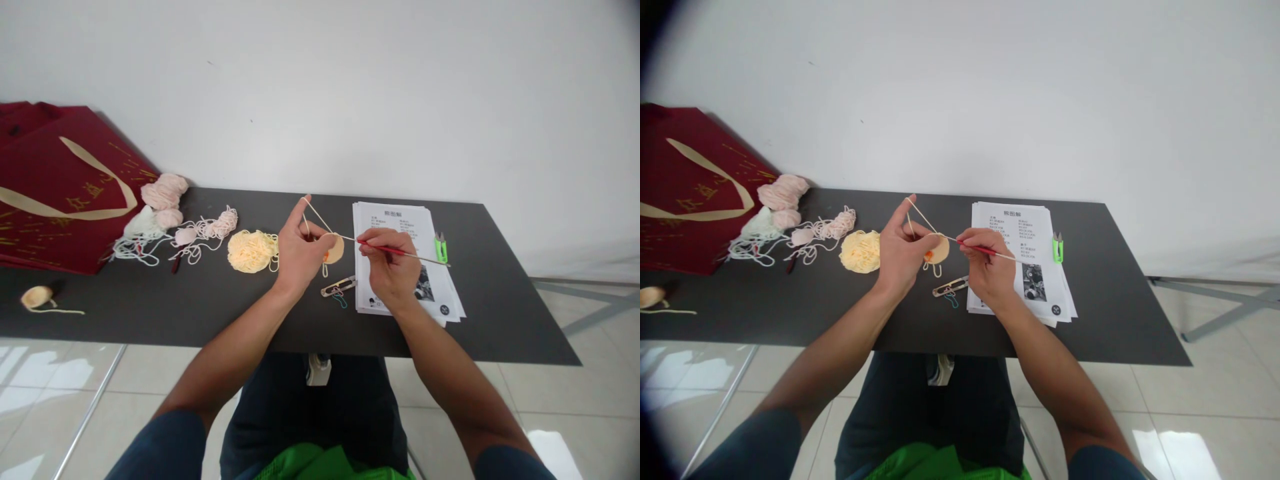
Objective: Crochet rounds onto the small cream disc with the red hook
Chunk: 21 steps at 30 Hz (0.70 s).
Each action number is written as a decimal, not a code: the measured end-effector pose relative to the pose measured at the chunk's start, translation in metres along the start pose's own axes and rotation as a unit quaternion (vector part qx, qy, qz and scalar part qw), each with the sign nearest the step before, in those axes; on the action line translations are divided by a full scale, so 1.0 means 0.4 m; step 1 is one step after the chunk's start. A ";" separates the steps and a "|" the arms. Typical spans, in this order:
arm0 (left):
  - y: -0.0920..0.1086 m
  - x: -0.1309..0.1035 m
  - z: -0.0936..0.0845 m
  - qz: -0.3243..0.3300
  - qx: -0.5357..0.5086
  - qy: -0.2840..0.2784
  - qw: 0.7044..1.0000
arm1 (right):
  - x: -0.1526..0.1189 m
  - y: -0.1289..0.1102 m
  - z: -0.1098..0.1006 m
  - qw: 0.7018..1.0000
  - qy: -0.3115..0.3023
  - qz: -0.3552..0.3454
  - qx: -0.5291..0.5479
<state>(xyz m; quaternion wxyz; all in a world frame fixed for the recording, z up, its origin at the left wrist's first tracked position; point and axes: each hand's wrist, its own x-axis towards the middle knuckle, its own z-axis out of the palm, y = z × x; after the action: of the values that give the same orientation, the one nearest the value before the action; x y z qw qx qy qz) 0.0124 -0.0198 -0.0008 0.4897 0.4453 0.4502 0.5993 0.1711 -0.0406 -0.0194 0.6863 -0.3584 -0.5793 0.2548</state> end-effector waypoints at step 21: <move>-0.006 0.007 -0.007 0.008 0.010 -0.029 1.000 | 0.035 0.011 -0.004 0.962 0.027 0.171 0.211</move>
<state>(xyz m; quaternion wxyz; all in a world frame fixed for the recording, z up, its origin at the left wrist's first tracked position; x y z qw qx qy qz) 0.0097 -0.0170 -0.0033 0.4933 0.4706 0.4387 0.5855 0.1757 -0.0276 -0.0142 0.7081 -0.3059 -0.4237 0.4749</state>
